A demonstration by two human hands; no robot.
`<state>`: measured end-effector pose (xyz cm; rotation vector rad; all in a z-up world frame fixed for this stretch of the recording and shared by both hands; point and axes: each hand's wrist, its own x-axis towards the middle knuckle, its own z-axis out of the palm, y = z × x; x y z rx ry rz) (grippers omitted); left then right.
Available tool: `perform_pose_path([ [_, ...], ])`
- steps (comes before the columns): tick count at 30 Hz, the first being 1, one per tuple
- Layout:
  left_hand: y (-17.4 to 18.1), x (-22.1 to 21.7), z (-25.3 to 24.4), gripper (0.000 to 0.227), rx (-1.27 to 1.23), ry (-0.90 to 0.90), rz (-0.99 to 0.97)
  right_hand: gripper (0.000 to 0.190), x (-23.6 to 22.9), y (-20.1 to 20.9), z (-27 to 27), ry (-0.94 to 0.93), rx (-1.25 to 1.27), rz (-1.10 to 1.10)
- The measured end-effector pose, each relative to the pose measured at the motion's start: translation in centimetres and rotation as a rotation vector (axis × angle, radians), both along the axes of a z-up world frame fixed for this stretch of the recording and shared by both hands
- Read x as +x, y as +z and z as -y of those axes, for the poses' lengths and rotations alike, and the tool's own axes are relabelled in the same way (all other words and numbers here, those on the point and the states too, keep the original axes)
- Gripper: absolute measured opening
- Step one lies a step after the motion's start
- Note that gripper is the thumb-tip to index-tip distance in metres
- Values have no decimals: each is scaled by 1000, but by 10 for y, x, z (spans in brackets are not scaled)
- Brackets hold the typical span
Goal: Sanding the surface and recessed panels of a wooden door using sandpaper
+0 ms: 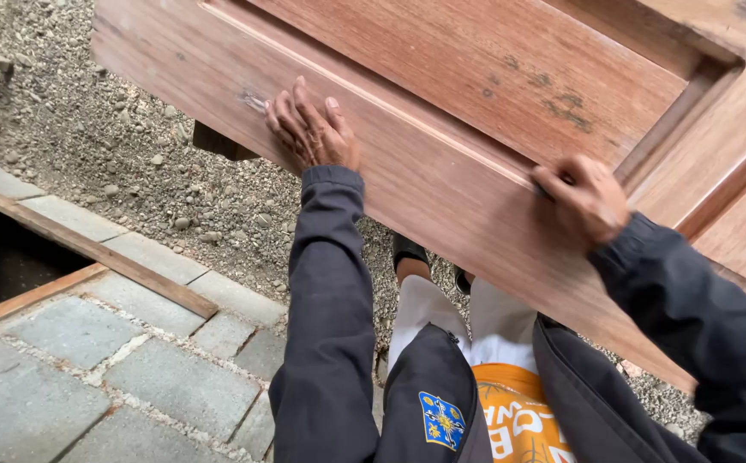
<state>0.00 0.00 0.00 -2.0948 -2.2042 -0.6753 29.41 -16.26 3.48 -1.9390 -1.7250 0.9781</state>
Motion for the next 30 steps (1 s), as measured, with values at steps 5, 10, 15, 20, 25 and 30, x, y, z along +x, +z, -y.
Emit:
perform_pose_path([
  [5,-9,0,-2,37,13,28,-1,18,-14,-4,-13,260,500,244],
  [10,-5,0,-1,39,-35,31,-12,13,-13,6,-14,219,392,200],
  [15,-6,0,-2,38,-31,27,-40,29,-8,9,3,-169,-94,36],
  [20,-5,-1,-4,37,157,52,-28,25,-70,-26,-95,375,660,157],
  [25,33,-2,-3,32,174,59,-39,11,-192,-23,-242,523,742,110],
  [30,22,-6,-2,27,140,22,149,11,-283,-52,-347,375,919,391],
])
